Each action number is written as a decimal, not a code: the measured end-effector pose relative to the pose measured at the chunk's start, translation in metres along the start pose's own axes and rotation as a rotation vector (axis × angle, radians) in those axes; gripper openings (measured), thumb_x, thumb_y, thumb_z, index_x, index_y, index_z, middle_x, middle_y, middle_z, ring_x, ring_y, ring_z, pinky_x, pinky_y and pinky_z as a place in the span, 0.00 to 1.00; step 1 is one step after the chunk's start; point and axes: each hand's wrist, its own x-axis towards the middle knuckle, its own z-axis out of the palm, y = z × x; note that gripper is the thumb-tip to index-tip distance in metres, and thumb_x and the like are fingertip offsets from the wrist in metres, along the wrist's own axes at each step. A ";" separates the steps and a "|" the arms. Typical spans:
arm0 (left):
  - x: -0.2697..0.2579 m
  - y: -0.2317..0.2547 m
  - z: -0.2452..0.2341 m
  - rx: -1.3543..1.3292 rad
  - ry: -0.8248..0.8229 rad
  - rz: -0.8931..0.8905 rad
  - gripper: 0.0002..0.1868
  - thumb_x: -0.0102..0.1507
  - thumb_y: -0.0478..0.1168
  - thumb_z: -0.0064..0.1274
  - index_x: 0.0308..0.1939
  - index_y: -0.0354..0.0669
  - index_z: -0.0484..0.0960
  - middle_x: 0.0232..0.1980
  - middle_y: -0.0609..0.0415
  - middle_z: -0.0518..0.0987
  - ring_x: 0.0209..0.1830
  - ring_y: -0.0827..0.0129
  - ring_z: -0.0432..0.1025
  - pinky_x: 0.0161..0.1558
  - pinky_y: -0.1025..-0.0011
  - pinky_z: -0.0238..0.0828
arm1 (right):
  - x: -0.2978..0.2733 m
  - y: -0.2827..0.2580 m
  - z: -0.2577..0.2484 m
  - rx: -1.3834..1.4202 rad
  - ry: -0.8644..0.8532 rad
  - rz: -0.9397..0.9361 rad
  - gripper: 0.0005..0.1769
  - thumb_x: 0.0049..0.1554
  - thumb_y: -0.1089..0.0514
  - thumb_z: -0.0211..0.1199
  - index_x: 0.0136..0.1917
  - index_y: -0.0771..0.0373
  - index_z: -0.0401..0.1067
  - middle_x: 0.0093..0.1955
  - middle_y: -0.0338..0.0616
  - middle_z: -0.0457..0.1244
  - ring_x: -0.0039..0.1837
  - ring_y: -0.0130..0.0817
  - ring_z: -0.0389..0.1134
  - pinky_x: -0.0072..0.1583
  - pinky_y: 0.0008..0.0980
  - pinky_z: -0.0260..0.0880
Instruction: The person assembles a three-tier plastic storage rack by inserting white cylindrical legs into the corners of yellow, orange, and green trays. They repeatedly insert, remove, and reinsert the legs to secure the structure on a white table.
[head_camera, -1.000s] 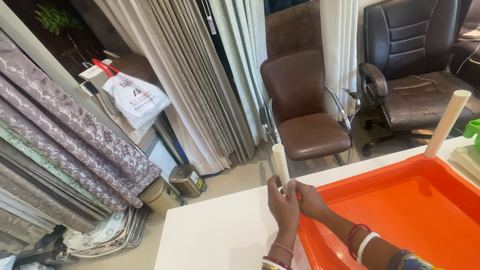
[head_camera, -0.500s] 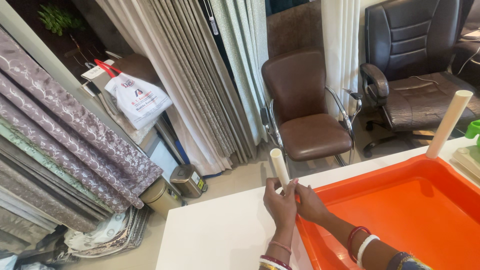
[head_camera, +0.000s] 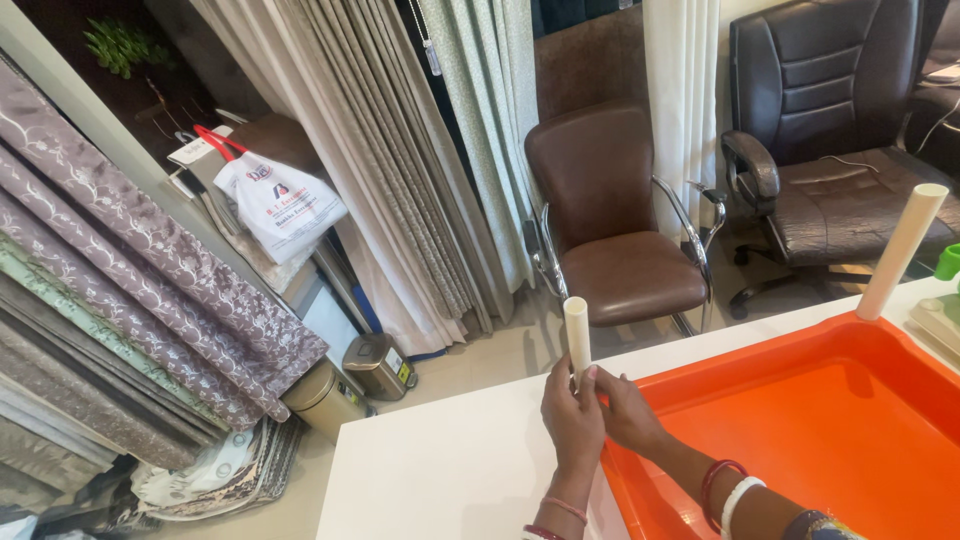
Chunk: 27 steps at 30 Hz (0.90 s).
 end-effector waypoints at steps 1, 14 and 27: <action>0.001 0.001 -0.002 -0.065 0.010 -0.001 0.17 0.66 0.42 0.58 0.55 0.35 0.80 0.46 0.47 0.84 0.43 0.62 0.81 0.46 0.65 0.80 | 0.001 -0.001 0.000 0.055 0.003 -0.009 0.13 0.58 0.59 0.58 0.57 0.58 0.72 0.52 0.44 0.74 0.60 0.49 0.73 0.70 0.59 0.53; -0.008 0.040 -0.014 -0.147 -0.029 -0.286 0.27 0.63 0.43 0.56 0.65 0.44 0.71 0.49 0.52 0.83 0.46 0.65 0.80 0.46 0.66 0.79 | -0.049 -0.025 -0.009 0.175 -0.005 -0.018 0.35 0.56 0.61 0.59 0.74 0.57 0.51 0.64 0.53 0.66 0.66 0.51 0.68 0.62 0.42 0.68; -0.108 0.025 0.094 -0.923 -0.355 -0.491 0.34 0.72 0.52 0.32 0.81 0.50 0.48 0.74 0.46 0.63 0.73 0.54 0.62 0.71 0.57 0.62 | -0.122 0.030 -0.078 0.463 0.150 0.310 0.30 0.61 0.50 0.51 0.76 0.49 0.58 0.60 0.45 0.61 0.50 0.36 0.69 0.53 0.37 0.71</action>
